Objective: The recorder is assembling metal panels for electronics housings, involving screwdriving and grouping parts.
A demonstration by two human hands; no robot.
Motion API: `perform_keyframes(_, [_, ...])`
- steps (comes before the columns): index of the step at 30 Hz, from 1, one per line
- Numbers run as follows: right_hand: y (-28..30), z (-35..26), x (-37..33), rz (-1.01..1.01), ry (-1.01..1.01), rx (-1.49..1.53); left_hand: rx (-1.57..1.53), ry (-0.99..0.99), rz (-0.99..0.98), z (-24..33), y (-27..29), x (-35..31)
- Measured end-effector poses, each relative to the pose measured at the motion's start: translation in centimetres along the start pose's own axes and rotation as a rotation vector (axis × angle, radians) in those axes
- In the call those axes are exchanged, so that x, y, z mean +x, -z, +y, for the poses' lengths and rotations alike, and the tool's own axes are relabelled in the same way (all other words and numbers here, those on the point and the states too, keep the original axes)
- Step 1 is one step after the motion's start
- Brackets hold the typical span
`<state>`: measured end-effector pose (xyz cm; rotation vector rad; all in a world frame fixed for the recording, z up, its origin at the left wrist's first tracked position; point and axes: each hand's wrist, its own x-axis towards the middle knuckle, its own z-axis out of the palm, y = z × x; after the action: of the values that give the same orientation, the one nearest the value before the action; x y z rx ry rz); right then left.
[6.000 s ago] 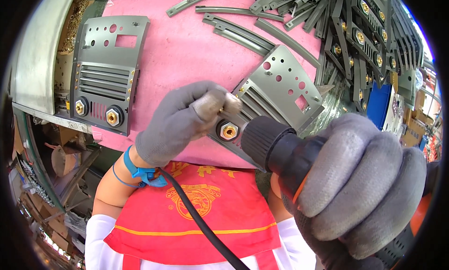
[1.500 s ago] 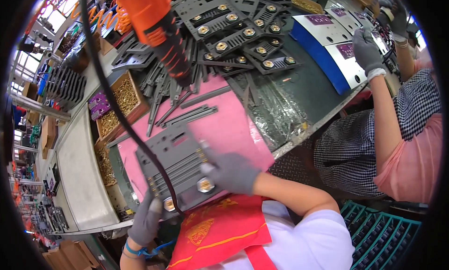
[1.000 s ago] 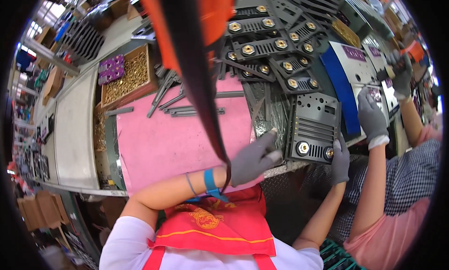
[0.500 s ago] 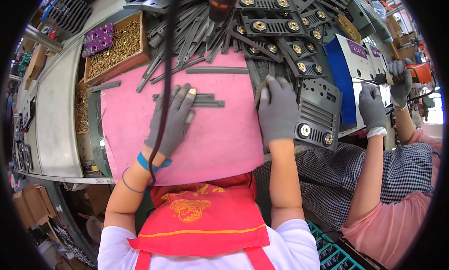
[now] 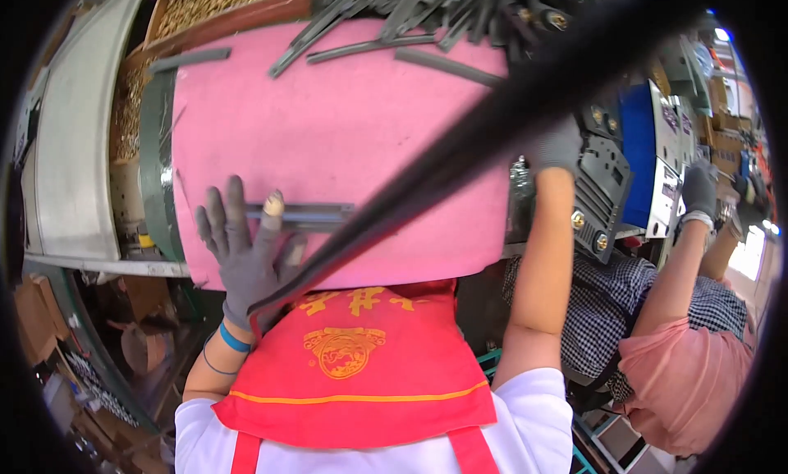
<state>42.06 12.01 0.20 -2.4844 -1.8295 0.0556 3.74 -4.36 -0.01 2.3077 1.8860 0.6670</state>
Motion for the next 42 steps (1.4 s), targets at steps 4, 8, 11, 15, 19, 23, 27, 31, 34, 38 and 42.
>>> perform_keyframes(4, [3.1, -1.1, 0.3, -0.01, 0.166, -0.071, -0.101, 0.097, -0.186, -0.9, 0.4, -0.5])
perform_keyframes(8, [4.7, -1.0, -0.2, -0.134, 0.266, -0.086, -0.118, -0.06, -0.197, -0.5, -0.6, 0.2])
perform_keyframes(11, [6.5, -2.5, -1.2, -0.41, 0.023, 0.128, -0.121, -0.134, -0.187, 0.0, -1.4, 0.5])
perform_keyframes(15, [5.9, 0.5, -0.4, -0.426, 0.035, 0.496, -0.213, -0.169, -0.201, 0.2, -1.5, 1.0])
perform_keyframes(19, [6.8, -0.2, -0.1, -0.719, -0.254, 0.912, -0.245, -0.174, -0.205, 0.2, -1.3, 1.4])
perform_keyframes(23, [7.1, -2.5, -1.7, -0.964, -0.345, 1.028, -0.261, -0.17, -0.207, 0.3, -1.3, 2.1])
perform_keyframes(27, [6.7, -7.0, -4.9, -0.703, 0.043, 0.241, -0.225, -0.173, -0.202, 0.2, -1.4, 1.9])
perform_keyframes(31, [5.7, -4.6, -5.1, -0.507, 0.173, 0.622, -0.235, -0.195, -0.205, 0.2, -0.8, 2.5])
perform_keyframes(34, [6.6, -3.9, -3.9, -0.265, 0.145, 0.692, -0.211, -0.225, -0.1, 1.1, 0.5, 6.1])
perform_keyframes(38, [6.4, -3.6, -4.7, -0.444, 0.071, 0.979, -0.491, -0.341, -0.318, 7.1, -3.9, 14.3])
perform_keyframes(42, [5.1, -2.4, -5.7, -0.455, 0.051, 1.248, -0.311, -0.157, -0.355, 12.5, -11.2, 17.1])
